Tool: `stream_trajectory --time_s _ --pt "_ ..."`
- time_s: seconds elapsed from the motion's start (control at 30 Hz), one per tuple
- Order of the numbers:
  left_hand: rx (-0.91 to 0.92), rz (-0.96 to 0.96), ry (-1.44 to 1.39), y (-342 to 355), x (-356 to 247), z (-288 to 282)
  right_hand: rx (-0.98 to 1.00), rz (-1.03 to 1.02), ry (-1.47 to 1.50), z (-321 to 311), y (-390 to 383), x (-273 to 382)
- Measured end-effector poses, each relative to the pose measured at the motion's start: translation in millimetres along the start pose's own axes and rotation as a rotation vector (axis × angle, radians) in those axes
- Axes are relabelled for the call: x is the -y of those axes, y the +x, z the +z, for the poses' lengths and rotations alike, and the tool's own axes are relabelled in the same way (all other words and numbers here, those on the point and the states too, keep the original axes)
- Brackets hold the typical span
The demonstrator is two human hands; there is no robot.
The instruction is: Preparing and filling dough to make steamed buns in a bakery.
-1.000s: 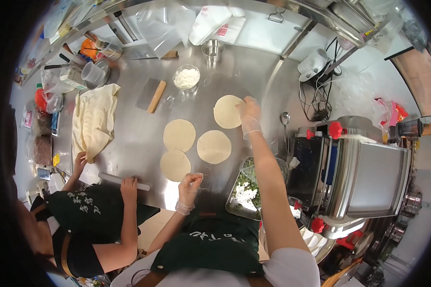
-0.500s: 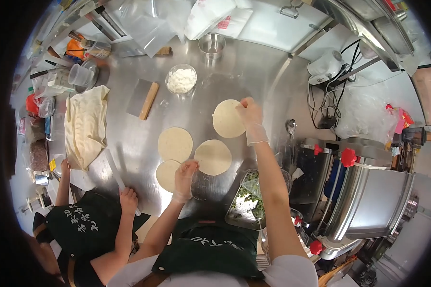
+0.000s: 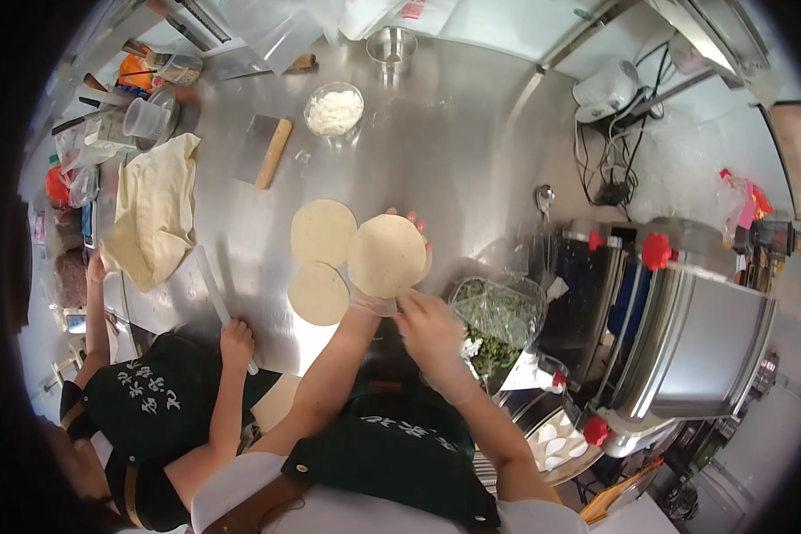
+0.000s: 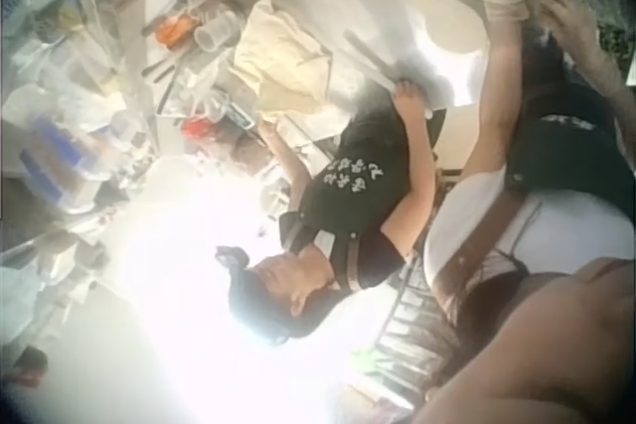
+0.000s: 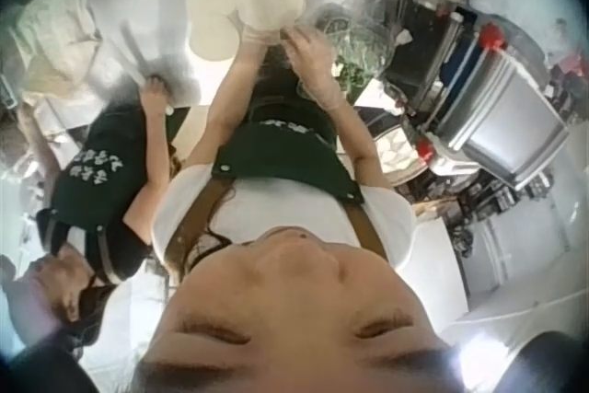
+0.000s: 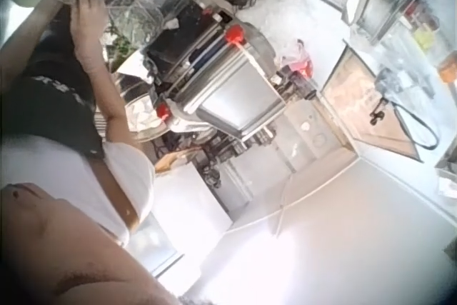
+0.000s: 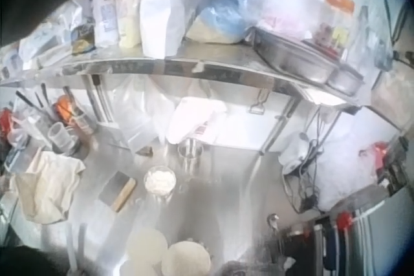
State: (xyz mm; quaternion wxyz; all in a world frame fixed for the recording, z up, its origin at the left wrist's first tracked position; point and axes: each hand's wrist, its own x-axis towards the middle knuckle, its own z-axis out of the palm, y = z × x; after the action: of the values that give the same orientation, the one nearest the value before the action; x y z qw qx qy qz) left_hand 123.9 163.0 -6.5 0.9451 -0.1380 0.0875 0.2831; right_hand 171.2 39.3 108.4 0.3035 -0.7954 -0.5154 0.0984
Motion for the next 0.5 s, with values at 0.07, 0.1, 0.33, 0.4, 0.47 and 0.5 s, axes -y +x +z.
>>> stream_trajectory --time_s 0.07,0.1,0.33,0.4,0.47,0.5 --pt "-0.010 -0.030 -0.035 -14.3 2.7 7.7 -0.159 0.143 -0.034 -24.1 -49.9 -15.2" --pt "-0.022 -0.034 0.060 -21.2 3.5 10.5 -0.230 0.225 -0.099 -31.6 -85.4 -33.0" --pt "0.010 -0.174 0.154 -80.7 15.4 25.0 -0.049 1.097 -0.066 -60.5 -264.3 -85.6" --pt "-0.008 -0.187 0.193 -102.3 21.4 33.8 -0.026 1.184 0.172 -52.7 -274.2 -92.7" --pt "-0.014 -0.160 0.246 -129.4 20.1 29.7 -0.001 1.155 0.288 -47.3 -271.9 -95.6" --pt "-0.023 -0.159 0.289 -138.2 23.0 23.5 0.017 1.199 0.347 -43.6 -276.9 -98.0"
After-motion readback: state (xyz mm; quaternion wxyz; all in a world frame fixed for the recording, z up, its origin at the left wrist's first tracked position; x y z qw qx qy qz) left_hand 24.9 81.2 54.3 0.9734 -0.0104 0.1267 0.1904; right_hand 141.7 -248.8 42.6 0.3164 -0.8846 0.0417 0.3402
